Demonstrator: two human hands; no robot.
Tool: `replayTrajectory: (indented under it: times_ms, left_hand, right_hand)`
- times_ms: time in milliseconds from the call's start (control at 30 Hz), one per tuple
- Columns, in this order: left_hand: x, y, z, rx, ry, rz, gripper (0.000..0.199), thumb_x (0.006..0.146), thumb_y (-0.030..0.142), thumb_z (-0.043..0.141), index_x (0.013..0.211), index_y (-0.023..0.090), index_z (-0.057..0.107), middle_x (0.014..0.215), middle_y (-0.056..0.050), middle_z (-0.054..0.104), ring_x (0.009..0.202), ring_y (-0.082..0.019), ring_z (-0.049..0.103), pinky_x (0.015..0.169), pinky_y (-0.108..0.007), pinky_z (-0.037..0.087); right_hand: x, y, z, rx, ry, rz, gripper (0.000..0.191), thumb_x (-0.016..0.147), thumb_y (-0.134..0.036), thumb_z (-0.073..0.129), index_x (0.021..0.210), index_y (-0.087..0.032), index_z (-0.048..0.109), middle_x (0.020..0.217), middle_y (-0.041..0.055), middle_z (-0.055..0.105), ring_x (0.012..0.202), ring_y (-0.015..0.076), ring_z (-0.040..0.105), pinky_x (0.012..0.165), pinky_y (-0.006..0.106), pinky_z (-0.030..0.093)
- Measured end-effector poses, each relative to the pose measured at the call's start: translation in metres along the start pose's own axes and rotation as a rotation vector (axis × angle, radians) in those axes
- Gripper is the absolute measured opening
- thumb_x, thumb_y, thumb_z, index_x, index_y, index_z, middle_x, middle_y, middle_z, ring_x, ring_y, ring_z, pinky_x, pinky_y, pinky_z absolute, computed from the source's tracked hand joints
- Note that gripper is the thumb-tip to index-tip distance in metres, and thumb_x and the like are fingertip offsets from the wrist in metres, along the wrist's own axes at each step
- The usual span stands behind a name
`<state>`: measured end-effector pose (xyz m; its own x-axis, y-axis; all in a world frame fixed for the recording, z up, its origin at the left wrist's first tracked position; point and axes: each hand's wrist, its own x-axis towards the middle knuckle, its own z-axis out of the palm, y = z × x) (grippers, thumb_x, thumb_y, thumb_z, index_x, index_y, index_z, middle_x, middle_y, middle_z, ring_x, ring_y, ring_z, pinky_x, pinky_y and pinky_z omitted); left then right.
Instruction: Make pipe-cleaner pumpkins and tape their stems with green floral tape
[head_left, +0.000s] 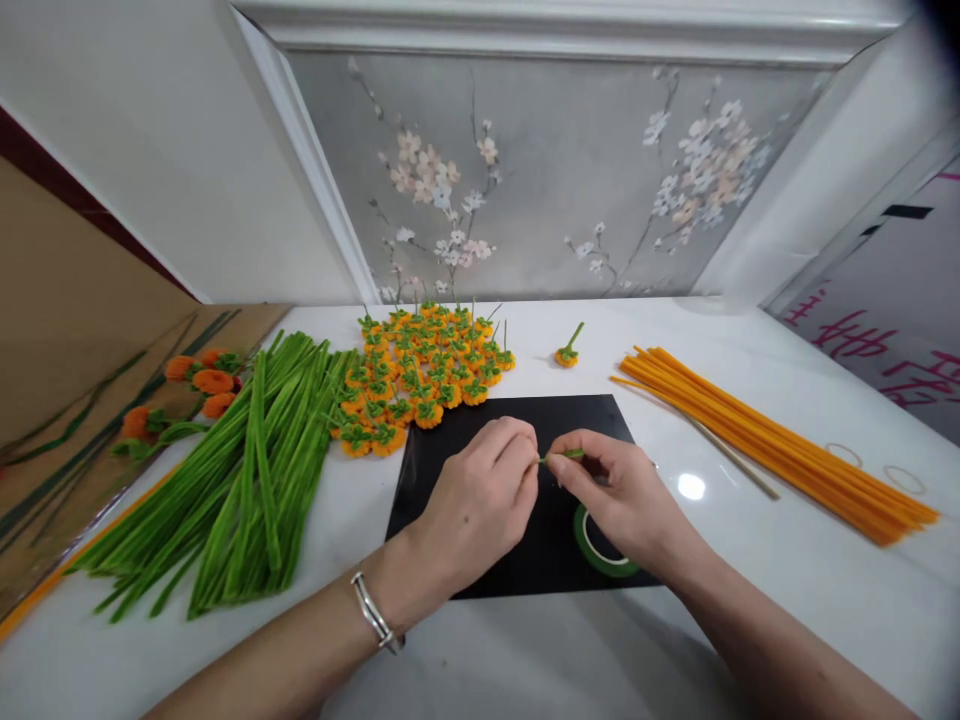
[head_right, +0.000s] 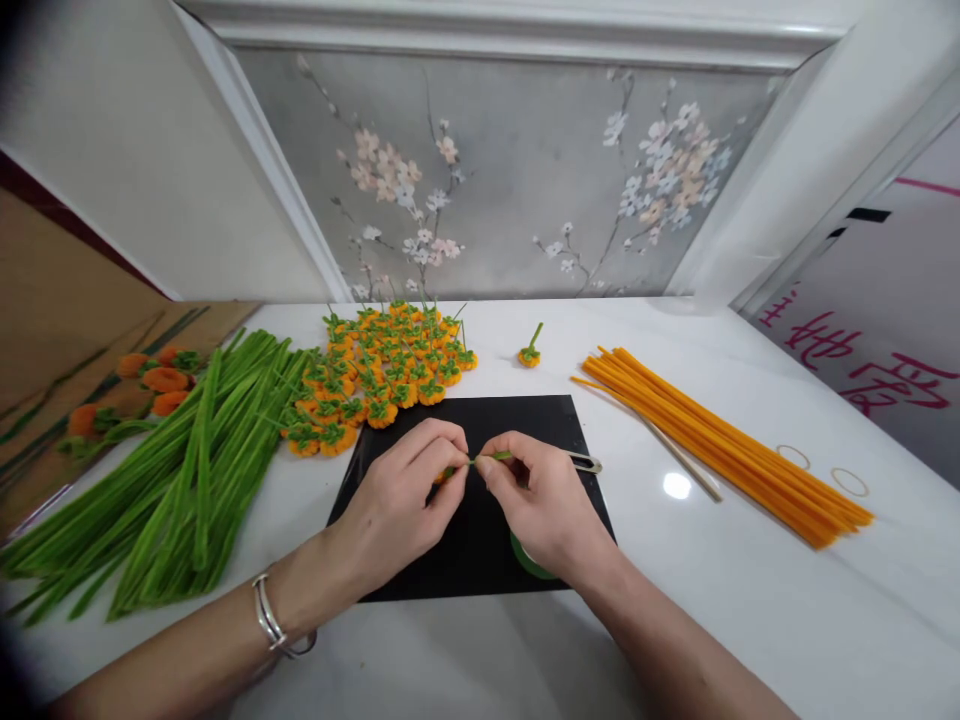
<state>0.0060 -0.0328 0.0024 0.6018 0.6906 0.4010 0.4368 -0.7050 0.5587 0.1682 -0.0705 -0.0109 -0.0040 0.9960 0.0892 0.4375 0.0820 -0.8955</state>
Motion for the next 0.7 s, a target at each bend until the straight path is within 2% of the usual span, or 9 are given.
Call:
replayTrajectory:
  times_ms: [67, 133, 233, 300, 367, 433, 533, 600, 700]
  left_hand:
    - [-0.001, 0.001, 0.000, -0.031, 0.000, -0.014, 0.016, 0.087, 0.011, 0.042, 0.079, 0.019, 0.054, 0.094, -0.008, 0.056, 0.092, -0.019, 0.054, 0.082, -0.031, 0.043]
    - [0.002, 0.001, -0.004, -0.182, -0.048, -0.113, 0.011, 0.087, 0.017, 0.048, 0.080, 0.018, 0.057, 0.099, -0.008, 0.057, 0.090, -0.018, 0.055, 0.079, -0.030, 0.045]
    - [0.009, -0.003, -0.013, -0.500, -0.200, -0.344, 0.024, 0.089, 0.033, 0.049, 0.079, 0.015, 0.062, 0.100, -0.007, 0.059, 0.087, -0.017, 0.056, 0.071, -0.027, 0.045]
    - [0.012, -0.007, -0.018, -0.714, -0.323, -0.498, 0.032, 0.092, 0.038, 0.045, 0.081, 0.014, 0.064, 0.091, -0.006, 0.061, 0.082, -0.015, 0.056, 0.069, -0.025, 0.044]
    - [0.014, -0.011, -0.022, -0.910, -0.457, -0.592, 0.033, 0.090, 0.039, 0.048, 0.082, 0.014, 0.067, 0.083, -0.004, 0.061, 0.077, -0.013, 0.056, 0.068, -0.025, 0.043]
    - [0.014, -0.016, -0.023, -1.055, -0.556, -0.607, 0.030, 0.087, 0.037, 0.055, 0.079, 0.013, 0.069, 0.084, -0.005, 0.060, 0.075, -0.013, 0.056, 0.070, -0.026, 0.044]
    - [0.012, -0.022, -0.022, -1.133, -0.587, -0.578, 0.021, 0.083, 0.031, 0.062, 0.077, 0.014, 0.073, 0.097, -0.006, 0.059, 0.078, -0.013, 0.057, 0.075, -0.029, 0.046]
    - [0.011, -0.023, -0.021, -1.065, -0.547, -0.527, 0.015, 0.080, 0.025, 0.065, 0.073, 0.015, 0.074, 0.103, -0.007, 0.059, 0.085, -0.015, 0.057, 0.080, -0.030, 0.046]
    - [0.013, -0.022, -0.022, -0.852, -0.469, -0.433, 0.010, 0.075, 0.020, 0.068, 0.066, 0.016, 0.072, 0.108, -0.007, 0.058, 0.098, -0.019, 0.056, 0.091, -0.032, 0.043]
  right_hand:
    - [0.000, 0.000, -0.001, -0.021, 0.018, -0.035, 0.017, 0.088, -0.032, 0.049, 0.082, -0.020, 0.060, 0.066, -0.0003, 0.057, 0.056, 0.0133, 0.048, 0.050, 0.024, 0.038]
    - [-0.001, -0.001, -0.003, -0.073, 0.043, -0.109, 0.015, 0.089, -0.027, 0.048, 0.082, -0.020, 0.060, 0.070, 0.0004, 0.059, 0.059, 0.0137, 0.050, 0.052, 0.025, 0.038]
    - [-0.001, -0.002, -0.006, -0.121, 0.056, -0.235, 0.014, 0.089, -0.022, 0.048, 0.082, -0.021, 0.060, 0.074, 0.0015, 0.061, 0.064, 0.0144, 0.053, 0.058, 0.025, 0.040]
    - [-0.001, -0.003, -0.007, -0.129, 0.033, -0.292, 0.016, 0.090, -0.019, 0.047, 0.080, -0.021, 0.059, 0.073, 0.0016, 0.061, 0.064, 0.0146, 0.054, 0.061, 0.026, 0.041]
    - [-0.001, -0.004, -0.006, -0.124, -0.007, -0.329, 0.019, 0.091, -0.016, 0.045, 0.078, -0.021, 0.059, 0.072, 0.0013, 0.061, 0.066, 0.0145, 0.055, 0.065, 0.027, 0.041]
    - [-0.001, -0.004, -0.005, -0.125, -0.032, -0.346, 0.020, 0.091, -0.014, 0.044, 0.078, -0.022, 0.058, 0.073, 0.0007, 0.062, 0.069, 0.0142, 0.057, 0.068, 0.027, 0.041]
    - [-0.001, -0.004, -0.004, -0.158, -0.029, -0.300, 0.016, 0.090, -0.016, 0.047, 0.081, -0.022, 0.058, 0.075, -0.0005, 0.064, 0.068, 0.0140, 0.058, 0.068, 0.027, 0.040]
    - [0.000, -0.004, -0.005, -0.171, -0.026, -0.243, 0.011, 0.088, -0.017, 0.051, 0.082, -0.023, 0.058, 0.074, -0.0013, 0.065, 0.066, 0.0140, 0.058, 0.066, 0.027, 0.040]
    - [0.000, -0.003, -0.005, -0.148, -0.055, -0.156, 0.007, 0.086, -0.022, 0.054, 0.080, -0.022, 0.059, 0.071, -0.0024, 0.064, 0.062, 0.0130, 0.055, 0.059, 0.025, 0.039]
